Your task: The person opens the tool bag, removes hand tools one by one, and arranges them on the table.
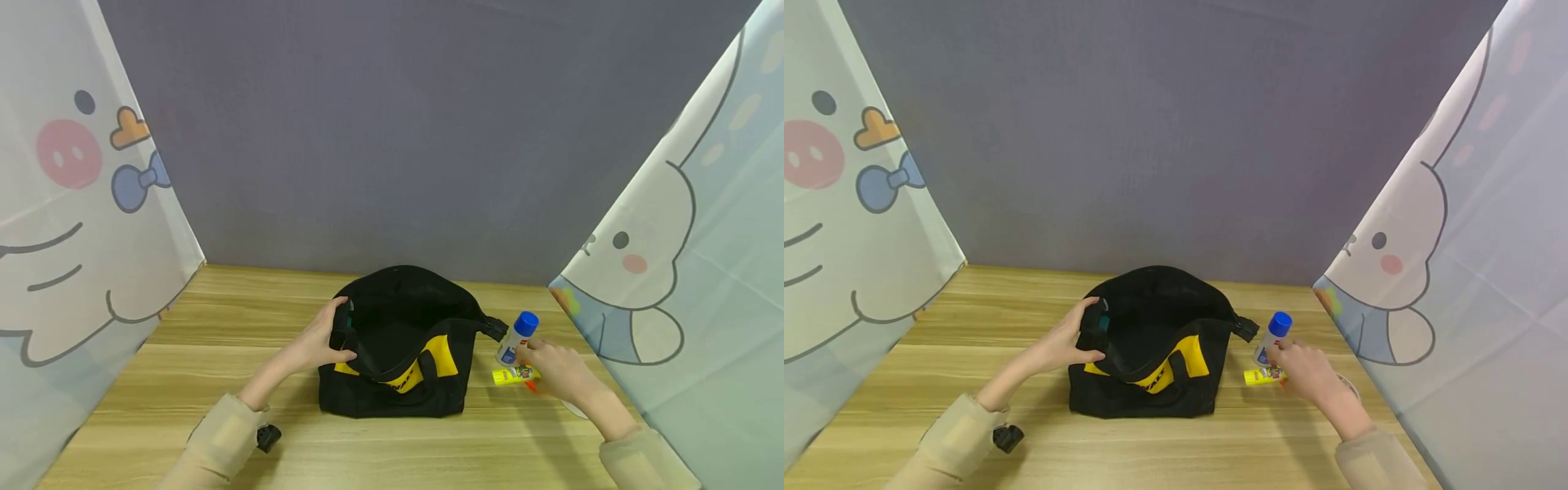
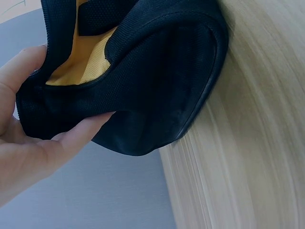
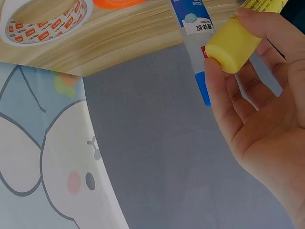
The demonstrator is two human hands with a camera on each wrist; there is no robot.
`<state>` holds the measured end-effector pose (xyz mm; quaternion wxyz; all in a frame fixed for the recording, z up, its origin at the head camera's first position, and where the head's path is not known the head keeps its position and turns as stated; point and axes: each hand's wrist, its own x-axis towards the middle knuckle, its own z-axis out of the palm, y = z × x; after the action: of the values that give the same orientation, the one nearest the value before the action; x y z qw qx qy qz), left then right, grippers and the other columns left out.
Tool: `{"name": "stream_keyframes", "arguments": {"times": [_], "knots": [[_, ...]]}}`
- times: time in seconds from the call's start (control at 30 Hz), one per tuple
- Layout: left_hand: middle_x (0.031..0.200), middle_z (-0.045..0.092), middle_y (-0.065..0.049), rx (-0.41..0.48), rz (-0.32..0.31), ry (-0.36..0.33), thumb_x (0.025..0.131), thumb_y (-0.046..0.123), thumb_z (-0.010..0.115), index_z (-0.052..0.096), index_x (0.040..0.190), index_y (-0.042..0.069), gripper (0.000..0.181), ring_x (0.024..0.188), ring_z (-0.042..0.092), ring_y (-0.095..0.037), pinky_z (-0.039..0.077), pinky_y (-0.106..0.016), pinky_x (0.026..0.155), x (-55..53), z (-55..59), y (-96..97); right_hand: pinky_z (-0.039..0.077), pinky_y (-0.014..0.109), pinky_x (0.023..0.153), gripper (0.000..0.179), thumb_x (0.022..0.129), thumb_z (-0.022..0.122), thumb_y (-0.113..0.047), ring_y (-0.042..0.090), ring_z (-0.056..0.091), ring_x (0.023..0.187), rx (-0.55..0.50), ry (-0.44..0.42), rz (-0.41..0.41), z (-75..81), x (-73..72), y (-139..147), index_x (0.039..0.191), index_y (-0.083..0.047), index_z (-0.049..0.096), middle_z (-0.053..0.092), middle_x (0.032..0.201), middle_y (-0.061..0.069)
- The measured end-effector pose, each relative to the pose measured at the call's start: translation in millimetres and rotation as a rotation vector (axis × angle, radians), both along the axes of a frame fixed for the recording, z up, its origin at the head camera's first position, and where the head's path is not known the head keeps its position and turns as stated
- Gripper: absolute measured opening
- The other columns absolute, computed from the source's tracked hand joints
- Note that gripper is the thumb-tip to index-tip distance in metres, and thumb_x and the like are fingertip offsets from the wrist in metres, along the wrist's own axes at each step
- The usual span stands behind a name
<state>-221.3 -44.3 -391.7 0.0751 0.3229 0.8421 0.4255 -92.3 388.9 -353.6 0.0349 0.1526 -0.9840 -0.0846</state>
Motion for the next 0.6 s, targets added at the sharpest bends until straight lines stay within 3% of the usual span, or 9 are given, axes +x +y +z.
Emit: {"name": "stream_keyframes", "arguments": {"times": [0.33,0.6], "knots": [[0.159,0.017,-0.03,0.002,0.0,0.012,0.083,0.018,0.08,0.013,0.154,0.0,0.1,0.146,0.024,-0.048,0.029,-0.065,0.114,0.1,0.1,0.4,0.047,0.029,0.048,0.04,0.061,0.09,-0.005,0.02,0.06,0.076,0.095,0.029,0.027,-6.1,-4.2,-3.4,0.089,-0.016,0.063,0.061,0.087,0.001],[0.159,0.018,-0.03,0.0,0.004,0.01,0.082,0.019,0.081,0.013,0.154,0.0,0.101,0.146,0.025,-0.048,0.029,-0.065,0.114,0.0,0.2,0.9,0.051,0.033,0.048,0.037,0.063,0.09,-0.003,0.023,0.059,0.076,0.237,0.169,0.08,-16.7,-4.4,-6.8,0.093,-0.012,0.071,0.063,0.085,0.006]]}}
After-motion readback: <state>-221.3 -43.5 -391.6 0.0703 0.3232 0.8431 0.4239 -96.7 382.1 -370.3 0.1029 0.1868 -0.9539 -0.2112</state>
